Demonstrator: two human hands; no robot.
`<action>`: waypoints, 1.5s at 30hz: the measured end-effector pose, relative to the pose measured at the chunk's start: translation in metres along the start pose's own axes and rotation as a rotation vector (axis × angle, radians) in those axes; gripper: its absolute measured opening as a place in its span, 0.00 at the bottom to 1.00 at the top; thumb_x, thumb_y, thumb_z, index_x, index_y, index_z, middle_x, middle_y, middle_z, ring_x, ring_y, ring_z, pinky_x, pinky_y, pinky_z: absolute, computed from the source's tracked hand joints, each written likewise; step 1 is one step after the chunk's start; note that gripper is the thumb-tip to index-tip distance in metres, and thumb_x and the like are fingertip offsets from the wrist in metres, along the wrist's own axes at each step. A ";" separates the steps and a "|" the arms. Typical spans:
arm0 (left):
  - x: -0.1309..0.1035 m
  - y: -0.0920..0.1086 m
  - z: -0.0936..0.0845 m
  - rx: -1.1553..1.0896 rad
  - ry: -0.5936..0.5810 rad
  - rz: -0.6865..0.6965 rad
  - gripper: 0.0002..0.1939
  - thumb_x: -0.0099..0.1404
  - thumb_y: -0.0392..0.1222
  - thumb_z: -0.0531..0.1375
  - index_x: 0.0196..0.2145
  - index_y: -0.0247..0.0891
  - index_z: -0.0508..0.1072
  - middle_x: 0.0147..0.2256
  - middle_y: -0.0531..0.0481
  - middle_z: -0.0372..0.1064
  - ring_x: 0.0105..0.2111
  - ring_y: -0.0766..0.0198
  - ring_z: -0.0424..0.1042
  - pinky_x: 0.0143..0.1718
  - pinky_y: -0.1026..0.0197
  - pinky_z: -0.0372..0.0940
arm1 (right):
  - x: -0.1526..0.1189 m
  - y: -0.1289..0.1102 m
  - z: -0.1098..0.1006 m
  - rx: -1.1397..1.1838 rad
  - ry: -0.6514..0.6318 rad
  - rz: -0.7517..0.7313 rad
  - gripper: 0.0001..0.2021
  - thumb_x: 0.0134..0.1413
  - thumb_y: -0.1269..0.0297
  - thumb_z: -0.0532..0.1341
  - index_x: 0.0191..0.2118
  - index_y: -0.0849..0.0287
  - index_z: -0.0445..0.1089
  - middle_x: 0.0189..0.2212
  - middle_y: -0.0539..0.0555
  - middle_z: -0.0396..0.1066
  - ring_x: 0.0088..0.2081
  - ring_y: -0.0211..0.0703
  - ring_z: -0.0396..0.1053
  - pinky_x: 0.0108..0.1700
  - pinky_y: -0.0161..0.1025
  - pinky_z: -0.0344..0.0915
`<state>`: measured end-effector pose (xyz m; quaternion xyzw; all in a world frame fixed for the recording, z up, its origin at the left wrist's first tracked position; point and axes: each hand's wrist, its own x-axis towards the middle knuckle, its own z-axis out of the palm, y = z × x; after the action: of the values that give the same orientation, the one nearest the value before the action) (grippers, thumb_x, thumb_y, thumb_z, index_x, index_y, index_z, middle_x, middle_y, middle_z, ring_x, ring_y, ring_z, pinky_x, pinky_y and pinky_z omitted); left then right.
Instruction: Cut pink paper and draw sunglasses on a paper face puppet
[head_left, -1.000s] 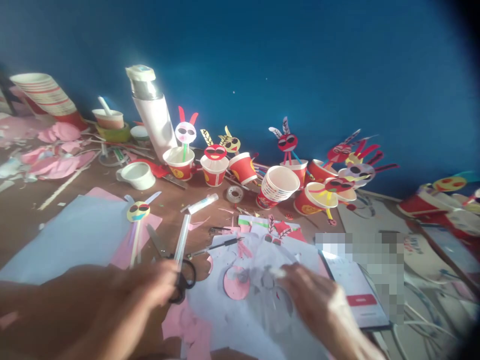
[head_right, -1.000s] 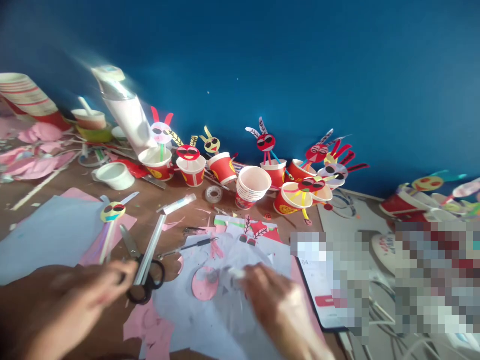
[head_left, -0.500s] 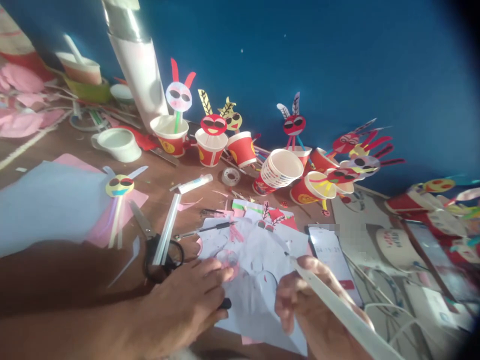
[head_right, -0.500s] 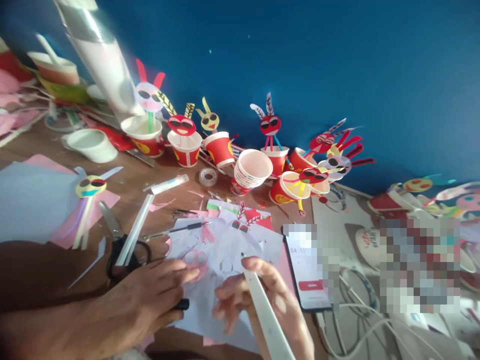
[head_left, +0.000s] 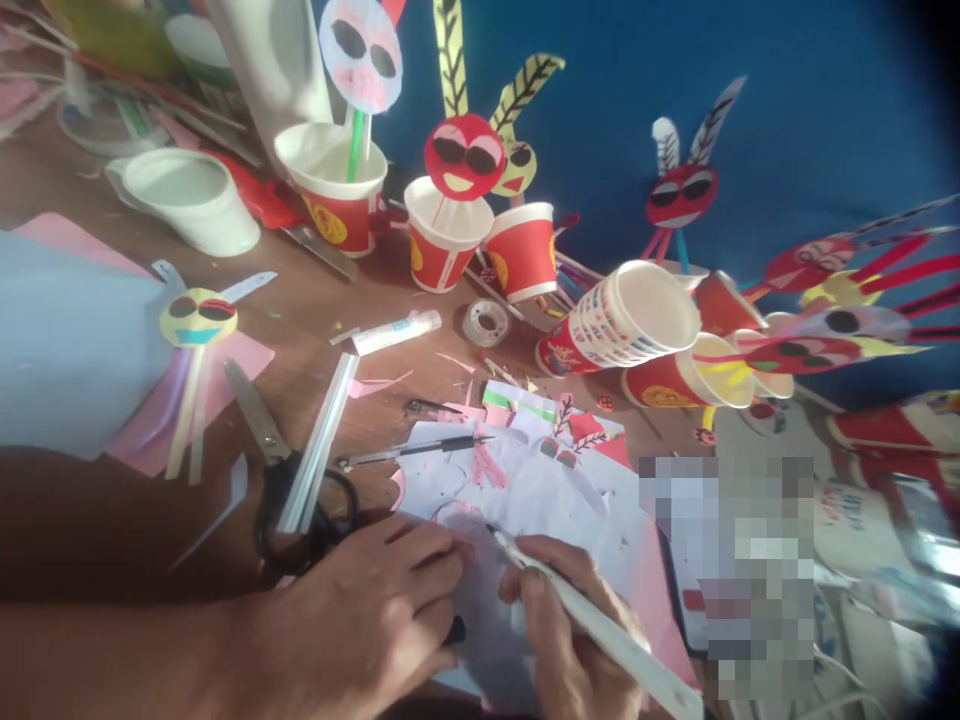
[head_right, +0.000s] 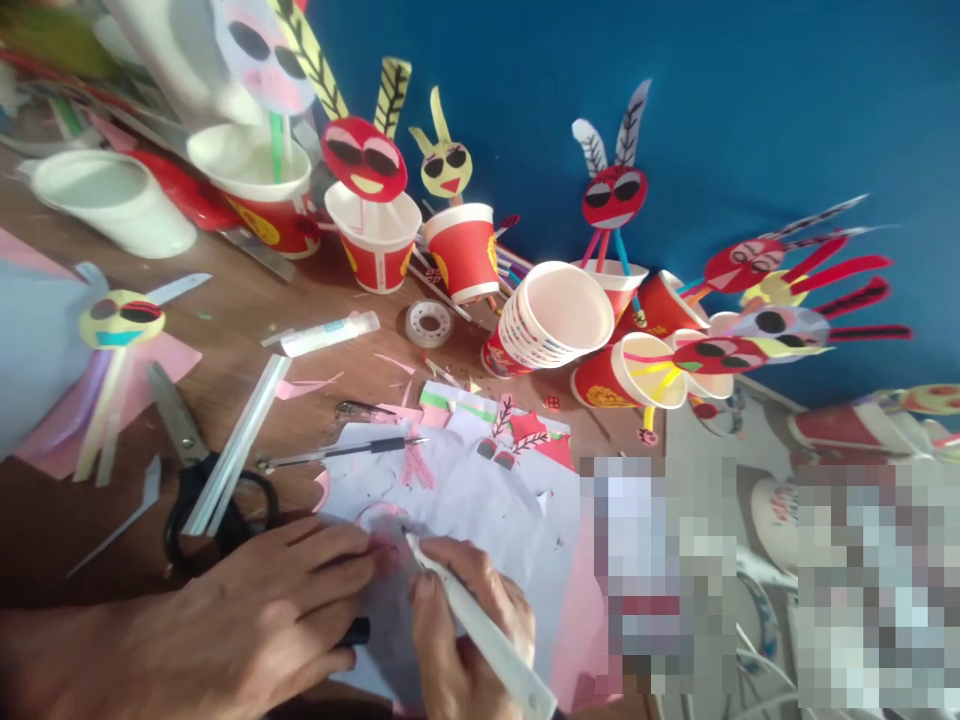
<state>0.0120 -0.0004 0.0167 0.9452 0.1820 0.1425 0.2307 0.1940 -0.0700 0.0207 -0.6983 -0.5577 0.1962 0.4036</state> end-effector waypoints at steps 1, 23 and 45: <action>0.000 -0.001 0.000 -0.010 -0.015 0.005 0.11 0.68 0.45 0.57 0.29 0.39 0.72 0.38 0.52 0.72 0.42 0.59 0.66 0.45 0.55 0.57 | 0.000 -0.001 0.003 -0.016 0.003 0.016 0.04 0.57 0.64 0.58 0.34 0.57 0.69 0.16 0.46 0.69 0.14 0.35 0.65 0.17 0.30 0.61; 0.004 -0.001 -0.004 -0.040 -0.033 -0.025 0.10 0.68 0.45 0.57 0.30 0.40 0.72 0.41 0.52 0.73 0.44 0.59 0.66 0.46 0.55 0.56 | 0.007 0.003 0.009 -0.045 -0.090 -0.030 0.06 0.55 0.67 0.60 0.29 0.54 0.62 0.15 0.42 0.67 0.14 0.32 0.65 0.19 0.28 0.65; 0.003 -0.001 -0.005 -0.038 -0.069 -0.006 0.12 0.68 0.46 0.57 0.29 0.40 0.71 0.41 0.51 0.72 0.43 0.57 0.65 0.44 0.53 0.58 | 0.010 0.001 0.008 -0.080 -0.132 -0.052 0.06 0.55 0.67 0.60 0.29 0.53 0.62 0.16 0.41 0.68 0.15 0.32 0.67 0.20 0.27 0.67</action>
<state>0.0125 0.0037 0.0213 0.9444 0.1741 0.1126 0.2553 0.1921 -0.0585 0.0170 -0.6847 -0.6085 0.2085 0.3426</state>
